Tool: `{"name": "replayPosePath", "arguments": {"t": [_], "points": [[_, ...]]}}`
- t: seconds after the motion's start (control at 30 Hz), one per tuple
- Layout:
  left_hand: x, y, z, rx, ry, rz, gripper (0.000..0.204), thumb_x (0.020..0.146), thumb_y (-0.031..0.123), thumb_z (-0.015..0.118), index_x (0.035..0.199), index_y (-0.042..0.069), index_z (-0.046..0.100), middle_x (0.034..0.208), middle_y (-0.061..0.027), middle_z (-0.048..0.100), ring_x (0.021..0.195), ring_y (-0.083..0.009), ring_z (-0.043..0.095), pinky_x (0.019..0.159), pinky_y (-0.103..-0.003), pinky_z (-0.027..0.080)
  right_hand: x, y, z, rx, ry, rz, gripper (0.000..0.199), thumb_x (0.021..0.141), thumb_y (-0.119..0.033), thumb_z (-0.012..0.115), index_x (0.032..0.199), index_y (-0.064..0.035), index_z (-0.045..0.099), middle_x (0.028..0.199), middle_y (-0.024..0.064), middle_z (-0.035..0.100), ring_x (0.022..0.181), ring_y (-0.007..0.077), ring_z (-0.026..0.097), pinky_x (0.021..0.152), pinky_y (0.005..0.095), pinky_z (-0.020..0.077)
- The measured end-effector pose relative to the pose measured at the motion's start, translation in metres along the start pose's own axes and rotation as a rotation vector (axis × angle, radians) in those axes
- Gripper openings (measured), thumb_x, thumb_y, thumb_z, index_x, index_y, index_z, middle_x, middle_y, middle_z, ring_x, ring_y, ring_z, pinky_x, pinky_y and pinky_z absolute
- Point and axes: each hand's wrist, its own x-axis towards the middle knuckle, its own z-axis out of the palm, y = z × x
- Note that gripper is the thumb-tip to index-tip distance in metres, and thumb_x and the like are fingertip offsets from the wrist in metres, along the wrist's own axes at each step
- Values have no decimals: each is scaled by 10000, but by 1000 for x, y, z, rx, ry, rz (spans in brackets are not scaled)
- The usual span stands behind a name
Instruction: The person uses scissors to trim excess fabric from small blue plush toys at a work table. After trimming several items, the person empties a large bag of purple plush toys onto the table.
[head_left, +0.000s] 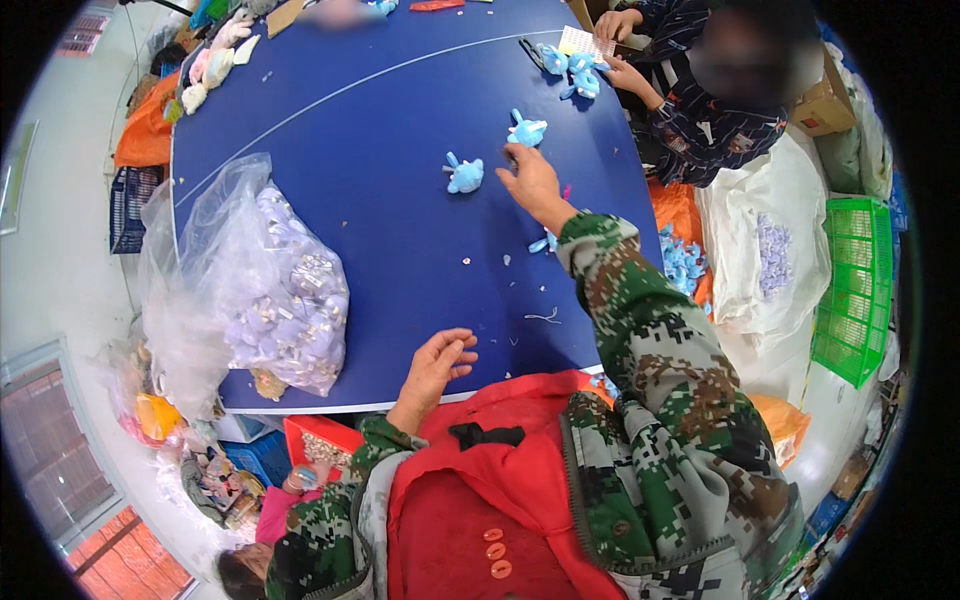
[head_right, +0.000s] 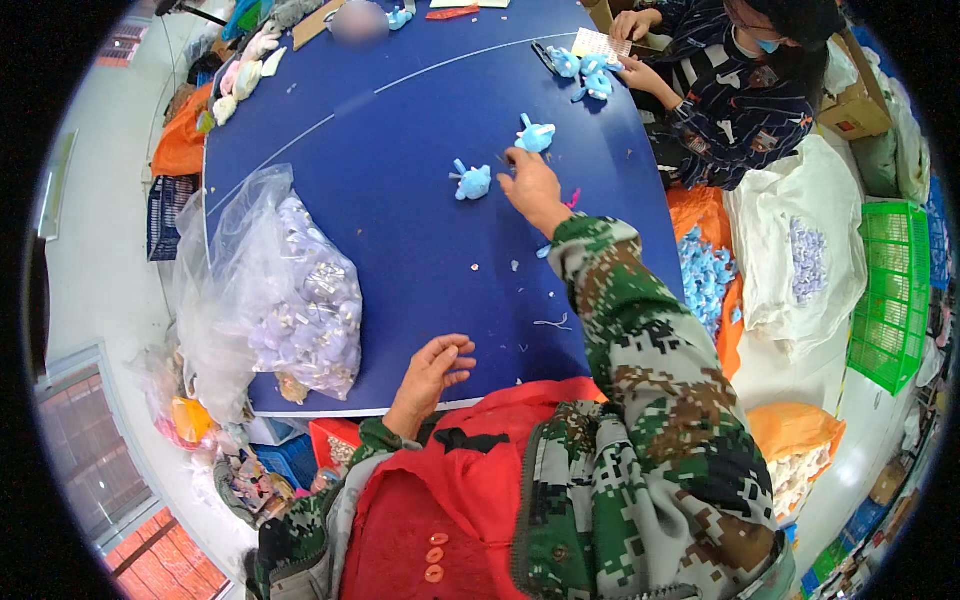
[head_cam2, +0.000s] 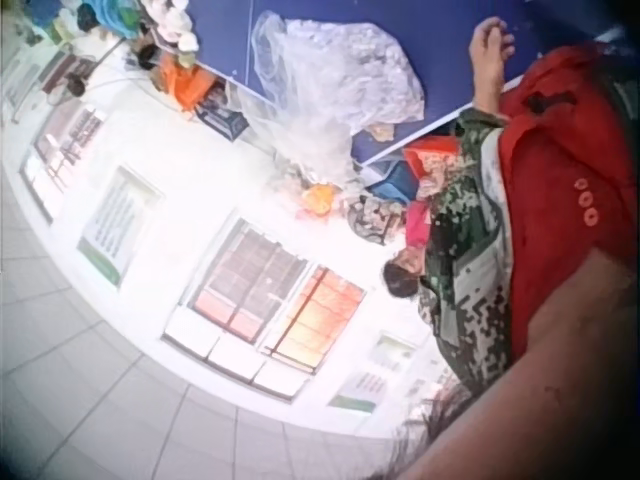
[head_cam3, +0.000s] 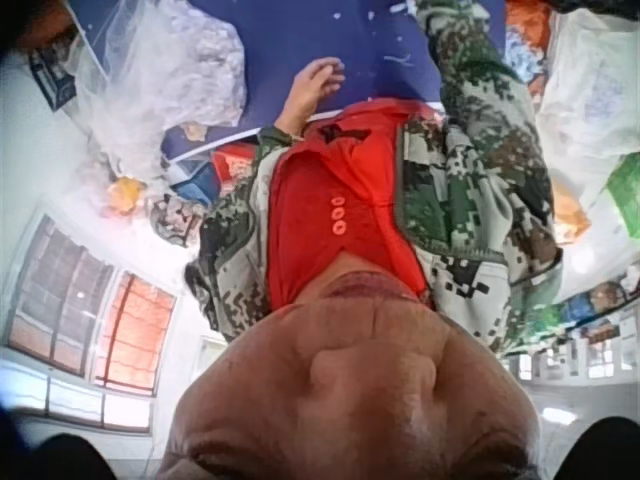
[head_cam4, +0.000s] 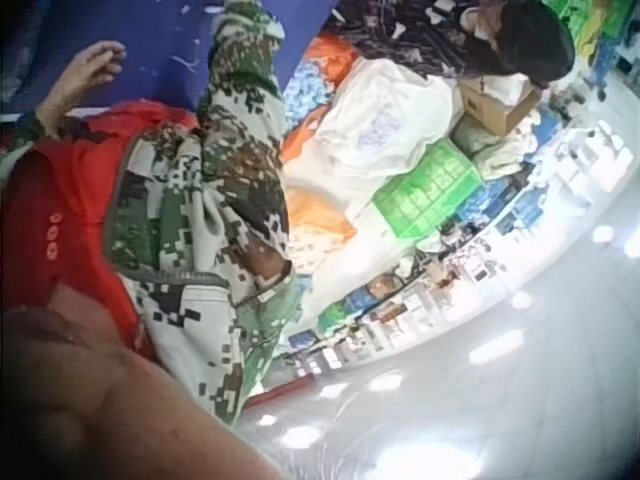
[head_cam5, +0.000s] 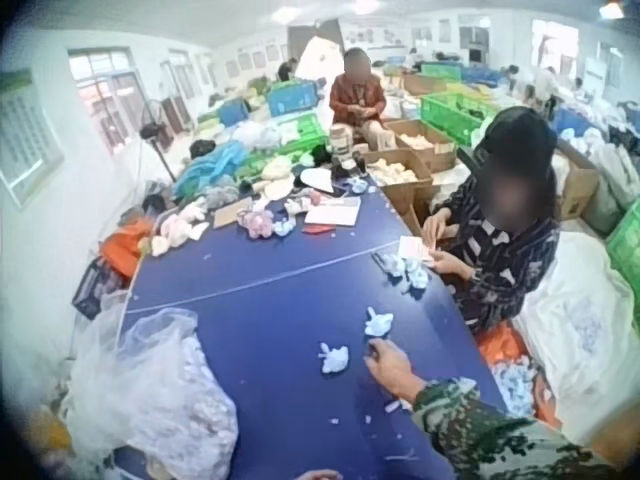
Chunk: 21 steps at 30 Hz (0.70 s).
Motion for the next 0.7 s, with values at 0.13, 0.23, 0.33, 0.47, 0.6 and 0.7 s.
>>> {"name": "replayPosePath", "arguments": {"t": [0.13, 0.23, 0.33, 0.47, 0.6, 0.7], "points": [[-17, 0, -15, -2, 131, 9, 273, 895, 188, 459, 1122, 40, 488, 1067, -91, 550, 877, -169, 565, 719, -274, 476, 20, -32, 22, -109, -135, -11, 289, 733, -208, 580, 1005, -146, 502, 934, 172, 504, 818, 377, 565, 701, 450, 470], [-23, -7, -32, -81, 150, 14, 264, 890, 194, 471, 1113, 53, 493, 1069, -87, 553, 879, -176, 569, 721, -281, 481, 13, -25, 52, -218, -220, -57, 224, 760, -176, 539, 980, -145, 507, 912, 166, 504, 774, 359, 579, 664, 443, 479], [-23, -11, -40, -136, 163, -8, 260, 889, 201, 479, 1104, 57, 496, 1064, -82, 556, 879, -171, 569, 720, -279, 481, -6, -17, 68, -283, -316, -41, 156, 795, -168, 494, 946, -135, 508, 891, 158, 514, 739, 351, 584, 618, 441, 480], [-15, -9, -39, -138, 129, 3, 261, 890, 212, 480, 1101, 60, 499, 1062, -81, 556, 880, -167, 570, 720, -273, 479, -27, -22, 59, -337, -392, -117, 148, 784, -165, 505, 926, -123, 512, 872, 145, 516, 730, 318, 594, 593, 421, 480], [-7, 0, -37, -95, 105, 25, 258, 895, 216, 473, 1099, 61, 505, 1056, -79, 560, 876, -158, 570, 715, -263, 476, -46, -13, 57, -391, -432, -133, 135, 771, -158, 508, 891, -108, 544, 868, 128, 521, 745, 289, 600, 605, 406, 482], [-7, -2, -41, -66, 100, 18, 253, 903, 209, 456, 1099, 58, 509, 1055, -76, 562, 870, -149, 567, 715, -259, 472, -53, 6, 66, -325, -412, -141, 127, 759, -141, 509, 868, -91, 548, 830, 133, 550, 750, 291, 597, 633, 410, 478]]}}
